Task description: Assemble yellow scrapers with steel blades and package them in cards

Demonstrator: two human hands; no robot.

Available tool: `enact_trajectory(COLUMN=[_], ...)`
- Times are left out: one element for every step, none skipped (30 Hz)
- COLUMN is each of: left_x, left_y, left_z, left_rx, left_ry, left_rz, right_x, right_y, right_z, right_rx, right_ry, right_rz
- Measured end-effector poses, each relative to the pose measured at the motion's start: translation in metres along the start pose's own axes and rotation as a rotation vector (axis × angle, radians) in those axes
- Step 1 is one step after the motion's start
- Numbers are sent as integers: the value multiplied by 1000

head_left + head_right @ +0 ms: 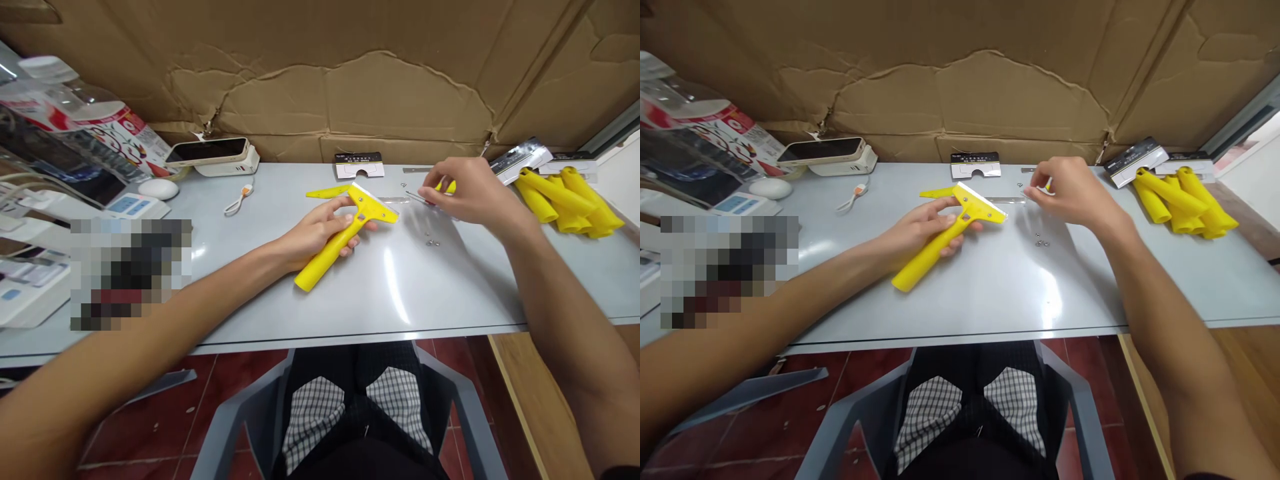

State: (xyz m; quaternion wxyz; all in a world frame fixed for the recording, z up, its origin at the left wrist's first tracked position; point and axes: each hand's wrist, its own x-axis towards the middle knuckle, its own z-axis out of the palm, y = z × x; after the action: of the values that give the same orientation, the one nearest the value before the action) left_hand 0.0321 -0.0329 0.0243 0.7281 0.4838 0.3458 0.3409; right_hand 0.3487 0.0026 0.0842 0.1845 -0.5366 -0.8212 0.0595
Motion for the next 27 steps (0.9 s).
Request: enact_trajectory(left_x=[1,2,3,3,3,3,2,1,1,1,0,0,1,1,1,2,2,2,2,3,3,3,2,2,2,3,3], left_y=[0,0,0,0,0,0,0,0,0,0,-1,-1,-1,-1,-2,-2,-3,-3,-3,-3,-4,-4,-4,-4,-5,-5,-5], left_z=[-1,-2,-3,-3,-3,-3,-2,-1,0,0,1,1,1,1,0,0,-1,-1,-2,-2,-2,-2,-2,-2,-3,-3,-3], left_rx=[-31,-52,-65,-69,-67,-63,-59,-56,-53,-51,-48,-42,-35,-27,-20,-14,-8,-4,0,2,4,5,6,7,8,11,15], left_ry=[-2,-10,-20,-28,-34,-38,-40,-40,-40,-38,-36,-33,-30,-28,-26,-25,-24,-22,-21,-21,-22,-23,-23,-23,-22,-21,-20], left_rz=[-13,-20,-22,-23,-21,-17,-12,-7,-1,5,10,14,15,16,17,18,19,19,19,17,14,11,8,7,6,6,7], right_x=[0,0,0,0,0,0,1,2,3,4,4,5,6,6,7,7,8,9,10,12,13,14,15,16,16,16,15], right_y=[9,17,25,31,36,40,41,42,41,40,38,38,38,39,41,43,46,49,51,53,54,54,53,52,50,48,47], right_z=[-8,-15,-20,-23,-25,-25,-25,-24,-23,-22,-21,-21,-20,-20,-19,-18,-16,-13,-11,-7,-4,-2,1,2,2,2,1], right_rx=[-68,-114,-136,-142,-143,-148,-156,-168,-176,-175,-166,-152,-139,-131,-131,-134,-136,-134,-128,-118,-109,-103,-103,-106,-109,-111,-109], right_ry=[-83,-151,-224,-285,-325,-351,-362,-365,-366,-364,-361,-352,-342,-333,-329,-334,-346,-357,-368,-376,-383,-386,-386,-386,-386,-382,-376], right_rz=[60,118,169,214,248,273,286,285,270,247,220,197,181,174,175,178,178,178,176,174,168,160,150,139,127,116,105])
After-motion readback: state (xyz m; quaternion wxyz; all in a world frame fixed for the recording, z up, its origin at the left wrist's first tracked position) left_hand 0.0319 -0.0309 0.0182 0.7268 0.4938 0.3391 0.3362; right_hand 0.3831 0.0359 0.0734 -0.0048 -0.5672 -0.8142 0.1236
